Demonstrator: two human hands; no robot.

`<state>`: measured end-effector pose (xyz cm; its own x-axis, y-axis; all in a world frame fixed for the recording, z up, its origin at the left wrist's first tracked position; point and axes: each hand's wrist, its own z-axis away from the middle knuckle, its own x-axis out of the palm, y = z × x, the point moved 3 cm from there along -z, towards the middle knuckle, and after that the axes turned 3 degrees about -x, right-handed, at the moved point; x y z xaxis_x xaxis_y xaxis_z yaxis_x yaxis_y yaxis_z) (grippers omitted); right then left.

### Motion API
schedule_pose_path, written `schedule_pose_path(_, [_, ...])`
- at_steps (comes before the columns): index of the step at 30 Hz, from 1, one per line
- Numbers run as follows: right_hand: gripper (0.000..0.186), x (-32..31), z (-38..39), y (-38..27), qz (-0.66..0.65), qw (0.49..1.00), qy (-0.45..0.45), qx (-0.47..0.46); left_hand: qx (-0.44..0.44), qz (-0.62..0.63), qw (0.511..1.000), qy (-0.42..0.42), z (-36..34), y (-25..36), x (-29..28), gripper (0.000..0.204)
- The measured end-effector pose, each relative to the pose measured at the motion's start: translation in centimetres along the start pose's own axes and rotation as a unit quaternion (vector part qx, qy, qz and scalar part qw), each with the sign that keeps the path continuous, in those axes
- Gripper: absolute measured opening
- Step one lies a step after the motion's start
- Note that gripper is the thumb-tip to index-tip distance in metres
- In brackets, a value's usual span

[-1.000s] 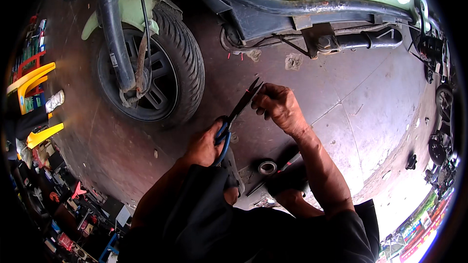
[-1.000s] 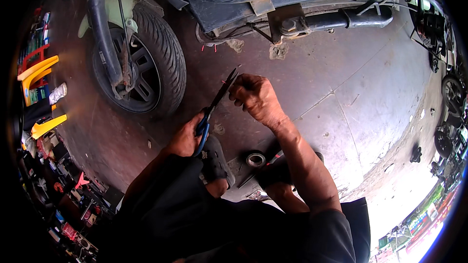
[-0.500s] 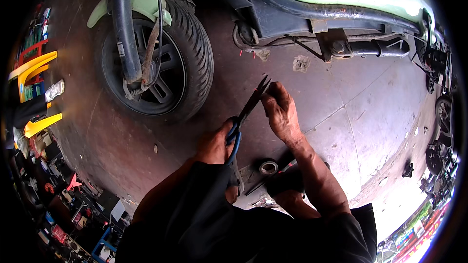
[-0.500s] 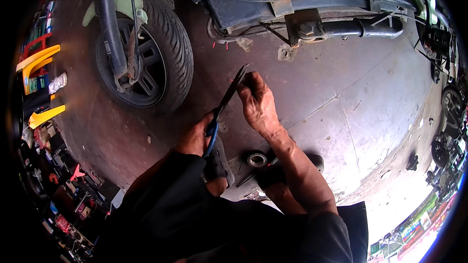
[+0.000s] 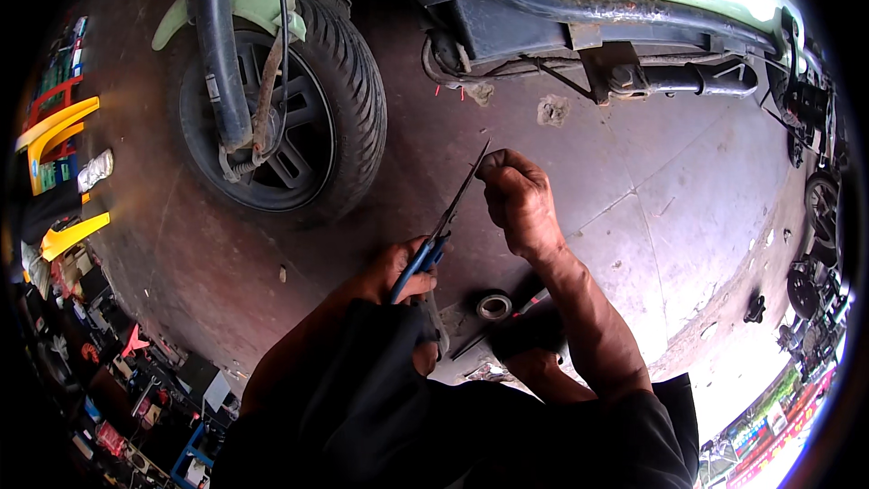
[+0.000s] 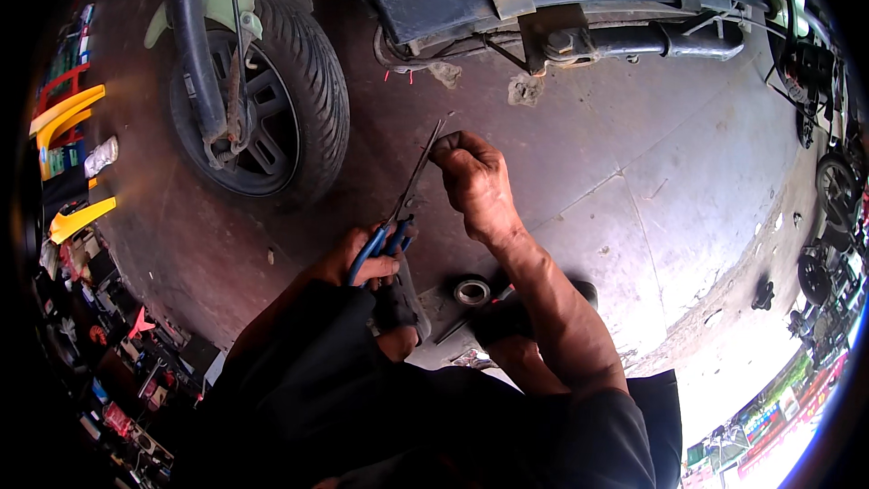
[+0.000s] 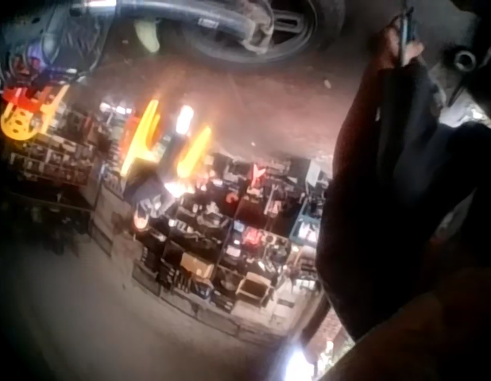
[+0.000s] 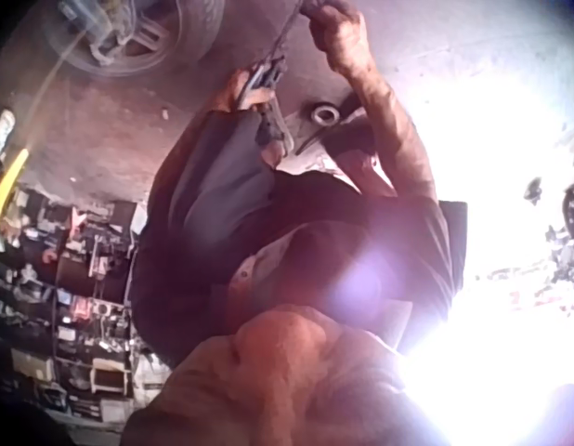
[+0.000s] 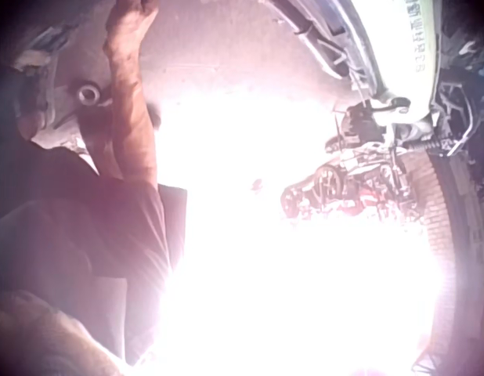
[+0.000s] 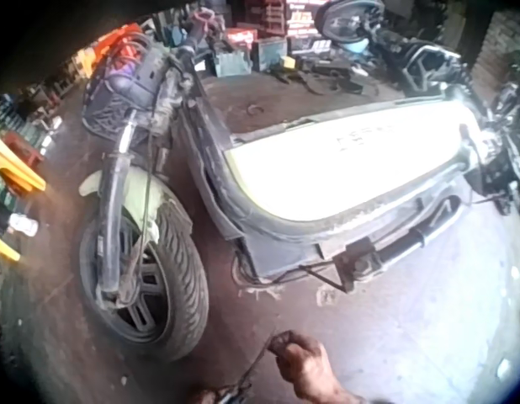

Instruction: The person works on the wiring underneath the panel of a green motorcycle, using scissors to cut a component and stripping the ends of wires by hand.

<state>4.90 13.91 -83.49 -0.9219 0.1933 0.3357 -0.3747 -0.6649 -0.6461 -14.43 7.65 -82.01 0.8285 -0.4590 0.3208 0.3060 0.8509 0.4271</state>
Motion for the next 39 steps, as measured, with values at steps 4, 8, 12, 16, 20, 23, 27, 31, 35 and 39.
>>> schedule_pose_path(4, [0.010,0.1,0.1,-0.1,-0.036,0.999,-0.013,0.020,0.013,0.001,0.998,-0.057,-0.2,-0.9,-0.8,0.055])
schedule_pose_path(8, [0.010,0.1,0.2,0.0,-0.062,0.997,-0.018,0.032,0.003,0.031,0.997,-0.074,0.5,0.3,-0.6,0.055])
schedule_pose_path(12, [0.010,0.0,0.2,0.3,-0.072,0.996,-0.019,0.041,-0.014,0.053,0.994,-0.094,1.0,0.9,-0.5,0.057])
schedule_pose_path(16, [0.009,-0.2,0.2,0.5,-0.083,0.995,-0.019,0.054,-0.035,0.150,0.980,-0.125,1.6,1.1,-0.3,0.056])
schedule_pose_path(20, [0.009,-0.2,0.2,0.4,-0.092,0.994,-0.021,0.064,-0.018,0.173,0.973,-0.153,1.4,1.4,-0.1,0.053])
schedule_pose_path(23, [0.009,-0.3,0.1,0.5,-0.110,0.990,-0.039,0.074,-0.004,0.204,0.959,-0.195,1.6,1.5,0.0,0.052])
schedule_pose_path(27, [0.008,-0.3,0.1,0.6,-0.119,0.991,-0.039,0.054,-0.021,0.203,0.962,-0.181,1.9,2.5,0.7,0.054])
schedule_pose_path(31, [0.008,-0.4,-0.1,0.7,-0.129,0.989,-0.043,0.056,-0.011,0.086,0.994,-0.065,0.7,0.9,0.0,0.055])
schedule_pose_path(35, [0.010,-0.9,-0.1,0.6,-0.089,0.993,-0.046,0.064,0.000,0.054,0.998,-0.033,0.5,0.5,-0.7,0.057])
schedule_pose_path(39, [0.011,-1.1,-0.2,0.5,-0.094,0.993,-0.017,0.070,0.037,0.000,0.998,-0.057,-0.3,-0.7,-1.5,0.056])
